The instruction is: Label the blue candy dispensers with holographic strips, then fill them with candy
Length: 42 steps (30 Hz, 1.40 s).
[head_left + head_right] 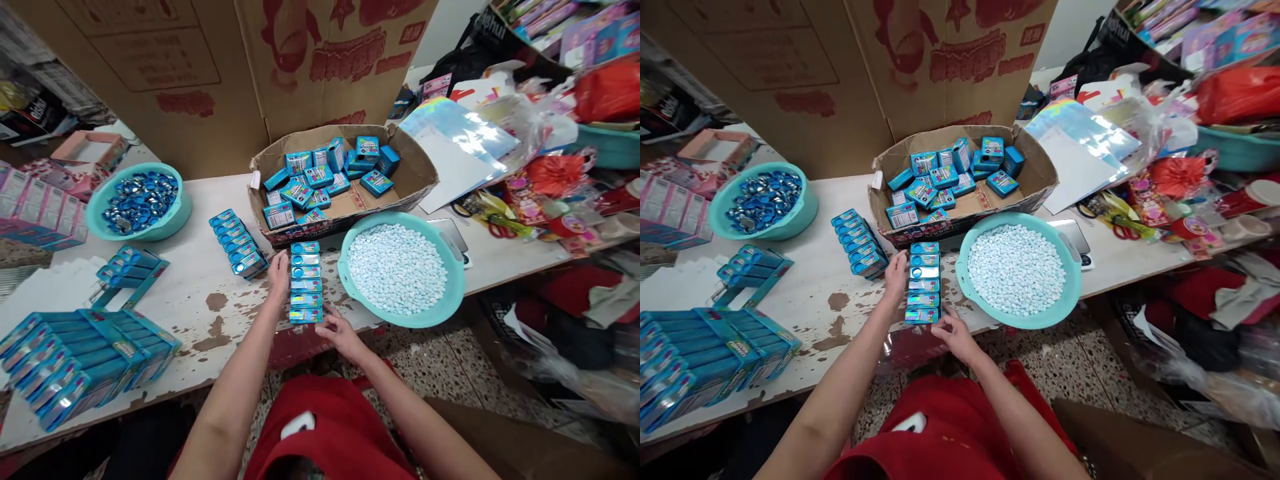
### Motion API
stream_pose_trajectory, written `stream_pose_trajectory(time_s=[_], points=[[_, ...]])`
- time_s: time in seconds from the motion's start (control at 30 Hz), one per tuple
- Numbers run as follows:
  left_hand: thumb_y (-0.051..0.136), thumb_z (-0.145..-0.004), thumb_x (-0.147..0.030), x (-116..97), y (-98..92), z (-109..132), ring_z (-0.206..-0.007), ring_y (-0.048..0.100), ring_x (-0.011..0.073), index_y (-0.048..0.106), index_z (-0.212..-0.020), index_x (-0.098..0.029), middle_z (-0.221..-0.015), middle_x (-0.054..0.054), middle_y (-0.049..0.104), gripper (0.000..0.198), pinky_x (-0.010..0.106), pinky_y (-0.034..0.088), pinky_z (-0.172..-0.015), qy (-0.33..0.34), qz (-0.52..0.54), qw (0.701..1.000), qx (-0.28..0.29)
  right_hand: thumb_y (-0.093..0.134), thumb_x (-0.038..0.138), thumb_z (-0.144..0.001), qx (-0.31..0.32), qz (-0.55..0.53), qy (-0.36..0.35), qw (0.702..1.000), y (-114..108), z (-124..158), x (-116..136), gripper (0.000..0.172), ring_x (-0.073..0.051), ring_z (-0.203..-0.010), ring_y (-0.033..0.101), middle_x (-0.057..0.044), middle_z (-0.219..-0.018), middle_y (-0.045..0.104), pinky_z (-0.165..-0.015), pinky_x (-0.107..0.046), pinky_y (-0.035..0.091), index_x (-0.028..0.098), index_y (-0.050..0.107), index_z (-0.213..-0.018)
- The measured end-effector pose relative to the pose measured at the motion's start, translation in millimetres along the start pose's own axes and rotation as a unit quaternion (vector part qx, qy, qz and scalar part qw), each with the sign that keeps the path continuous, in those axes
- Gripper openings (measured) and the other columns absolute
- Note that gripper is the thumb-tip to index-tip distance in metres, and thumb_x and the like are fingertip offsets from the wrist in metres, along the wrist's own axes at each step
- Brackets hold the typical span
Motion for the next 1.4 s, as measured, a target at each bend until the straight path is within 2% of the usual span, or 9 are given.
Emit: stream_pose_trajectory(time_s=[0.07,0.13,0.23,0.33,0.47,0.67,0.83,1.2,1.4], points=[[0.052,-0.082,-0.041,-10.8,-24.7,35.6,-0.105,0.052,0.0219,0.063,-0.095,-0.02,-0.106,0.008,0.062,0.027,0.032,0.035,-0.095,0.081,-0.114,0.99,-0.014,0.066,0.049,-0.07,-0.022,0.009,-0.002,1.0,-5.9,12.8,7.3,0.031,-0.026,-0.112,0.047,-0.009,-0.11,0.058,-0.097,-0.037,0.033,0.019,0.062,-0.067],[0.052,-0.083,-0.039,-15.3,-43.8,83.1,-0.099,0.055,0.0223,0.064,-0.091,-0.022,-0.099,0.007,0.064,0.022,0.034,0.036,-0.093,0.145,-0.232,0.961,0.032,0.062,0.047,-0.074,-0.025,0.0,0.006,1.0,-7.8,29.9,13.4,0.029,-0.022,-0.089,0.055,-0.005,-0.087,0.062,-0.085,-0.034,0.039,0.019,0.061,-0.068],[0.058,-0.08,-0.036,-10.1,-50.0,147.6,-0.102,0.055,0.0239,0.065,-0.099,-0.026,-0.102,0.005,0.066,0.022,0.039,0.028,-0.1,0.183,-0.356,0.896,0.192,0.06,0.046,-0.076,-0.007,-0.048,0.016,0.999,-5.3,49.0,21.9,0.029,-0.016,-0.069,0.052,0.001,-0.068,0.058,-0.07,-0.028,0.04,0.019,0.056,-0.067],[0.055,-0.083,-0.034,-10.1,-47.6,174.3,-0.099,0.056,0.0229,0.061,-0.108,-0.029,-0.1,0.004,0.067,0.026,0.043,0.022,-0.103,0.183,-0.417,0.861,0.226,0.063,0.047,-0.074,0.002,-0.105,0.023,0.994,1.7,54.8,26.7,0.032,-0.014,-0.064,0.048,0.002,-0.064,0.055,-0.064,-0.025,0.038,0.019,0.051,-0.064],[0.048,-0.087,-0.033,-19.7,-42.1,171.3,-0.092,0.056,0.0211,0.063,-0.104,-0.029,-0.097,0.004,0.068,0.024,0.041,0.028,-0.095,0.165,-0.432,0.856,0.229,0.065,0.047,-0.072,0.004,-0.144,0.038,0.989,14.3,55.4,24.3,0.033,-0.013,-0.062,0.048,0.003,-0.064,0.053,-0.063,-0.025,0.039,0.019,0.048,-0.066],[0.052,-0.083,-0.036,-16.9,-46.5,167.6,-0.09,0.058,0.0237,0.071,-0.093,-0.026,-0.095,0.006,0.07,0.024,0.038,0.034,-0.088,0.083,-0.392,0.878,0.26,0.068,0.04,-0.071,0.033,-0.16,0.04,0.986,19.6,56.2,24.3,0.036,-0.013,-0.065,0.051,0.003,-0.072,0.055,-0.062,-0.024,0.041,0.022,0.052,-0.098],[0.052,-0.083,-0.039,-17.0,-43.2,168.9,-0.097,0.056,0.0246,0.067,-0.103,-0.028,-0.103,0.004,0.068,0.027,0.038,0.032,-0.089,0.082,-0.393,0.874,0.273,0.069,0.041,-0.069,0.005,-0.13,0.035,0.991,13.5,52.4,27.1,0.03,-0.014,-0.065,0.051,0.001,-0.072,0.057,-0.059,-0.025,0.041,0.021,0.058,-0.089],[0.055,-0.08,-0.033,-19.8,-35.6,161.6,-0.091,0.053,0.0212,0.07,-0.081,-0.024,-0.085,0.0,0.069,0.018,0.035,0.031,-0.086,0.017,-0.451,0.85,0.271,0.07,0.043,-0.067,-0.044,-0.097,0.035,0.994,6.6,54.7,26.7,0.029,-0.014,-0.055,0.05,0.002,-0.06,0.056,-0.053,-0.025,0.039,0.019,0.062,-0.081],[0.049,-0.084,-0.033,-20.4,-35.2,165.9,-0.089,0.053,0.0198,0.068,-0.083,-0.022,-0.087,0.001,0.068,0.022,0.032,0.033,-0.083,0.028,-0.458,0.842,0.285,0.061,0.031,-0.078,-0.006,0.098,-0.084,0.992,-0.2,51.4,45.0,0.012,-0.016,-0.072,0.055,-0.001,-0.075,0.061,-0.069,-0.028,0.041,0.019,0.064,-0.074]])
Point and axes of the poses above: each hand's wrist, its own z-axis away from the middle knuckle, its own y-axis out of the palm, x = y × z, the point moved 5 cm from there along -z, towards the middle knuckle
